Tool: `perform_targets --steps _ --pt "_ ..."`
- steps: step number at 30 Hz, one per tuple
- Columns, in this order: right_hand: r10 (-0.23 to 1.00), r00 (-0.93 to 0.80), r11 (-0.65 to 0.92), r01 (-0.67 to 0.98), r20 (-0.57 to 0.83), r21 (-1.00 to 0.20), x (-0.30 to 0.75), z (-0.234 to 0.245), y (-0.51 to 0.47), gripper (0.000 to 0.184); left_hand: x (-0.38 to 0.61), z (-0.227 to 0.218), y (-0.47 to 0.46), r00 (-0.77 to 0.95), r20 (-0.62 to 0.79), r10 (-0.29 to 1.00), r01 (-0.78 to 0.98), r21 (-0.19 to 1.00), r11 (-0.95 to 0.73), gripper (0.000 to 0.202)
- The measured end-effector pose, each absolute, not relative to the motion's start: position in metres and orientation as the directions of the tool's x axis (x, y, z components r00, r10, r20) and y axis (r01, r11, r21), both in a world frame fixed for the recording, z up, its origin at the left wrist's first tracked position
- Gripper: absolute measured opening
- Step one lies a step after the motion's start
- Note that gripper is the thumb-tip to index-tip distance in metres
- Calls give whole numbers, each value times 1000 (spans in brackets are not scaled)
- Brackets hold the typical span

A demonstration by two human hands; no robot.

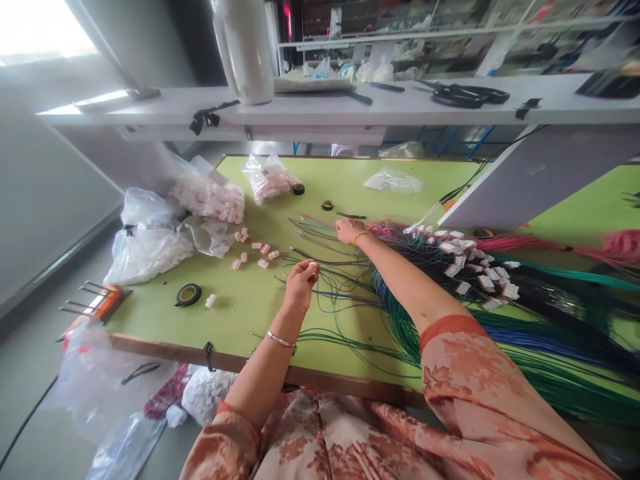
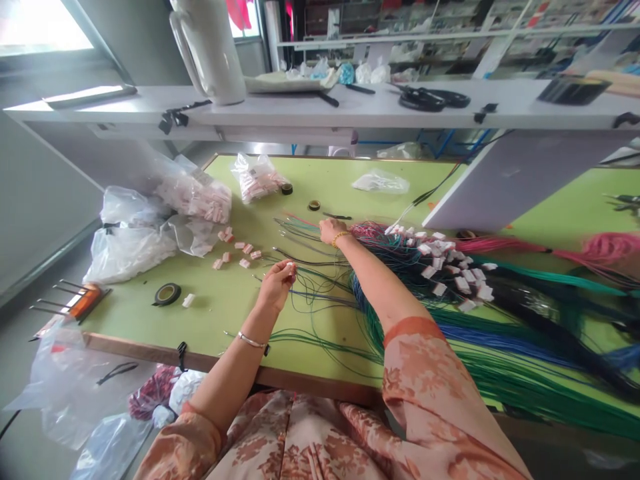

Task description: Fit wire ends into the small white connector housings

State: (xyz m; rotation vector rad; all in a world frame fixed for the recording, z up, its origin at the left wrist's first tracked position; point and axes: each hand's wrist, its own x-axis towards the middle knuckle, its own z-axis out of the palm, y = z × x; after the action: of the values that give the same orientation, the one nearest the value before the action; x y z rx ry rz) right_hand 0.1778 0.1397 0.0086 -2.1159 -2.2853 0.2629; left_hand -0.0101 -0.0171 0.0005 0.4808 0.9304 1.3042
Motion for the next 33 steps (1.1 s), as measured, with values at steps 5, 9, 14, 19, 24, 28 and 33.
perform_targets --steps 5,9,14,19,24,28,33 --pt "995 -64 49 980 -72 -194 181 10 142 29 -11 2 -16 1 -325 946 -604 753 259 23" --pt "999 -51 55 932 21 -359 176 14 147 20 -11 2 -16 10 -333 943 -609 746 270 23" --pt "980 -118 187 823 161 -536 147 22 156 15 -12 0 -16 11 -330 944 -618 740 266 24" --pt "933 -210 357 627 291 -692 113 36 149 13 -14 0 -14 -7 -312 950 -639 732 236 24" --pt "891 -311 446 455 332 -771 110 47 110 15 -14 1 -11 4 -312 950 -687 690 229 22" --pt "884 -331 446 385 330 -808 120 48 74 19 -15 1 -10 39 -304 952 -725 647 237 20" --pt "908 -309 392 387 283 -835 129 43 41 21 -14 6 -10 59 -320 946 -767 592 248 16"
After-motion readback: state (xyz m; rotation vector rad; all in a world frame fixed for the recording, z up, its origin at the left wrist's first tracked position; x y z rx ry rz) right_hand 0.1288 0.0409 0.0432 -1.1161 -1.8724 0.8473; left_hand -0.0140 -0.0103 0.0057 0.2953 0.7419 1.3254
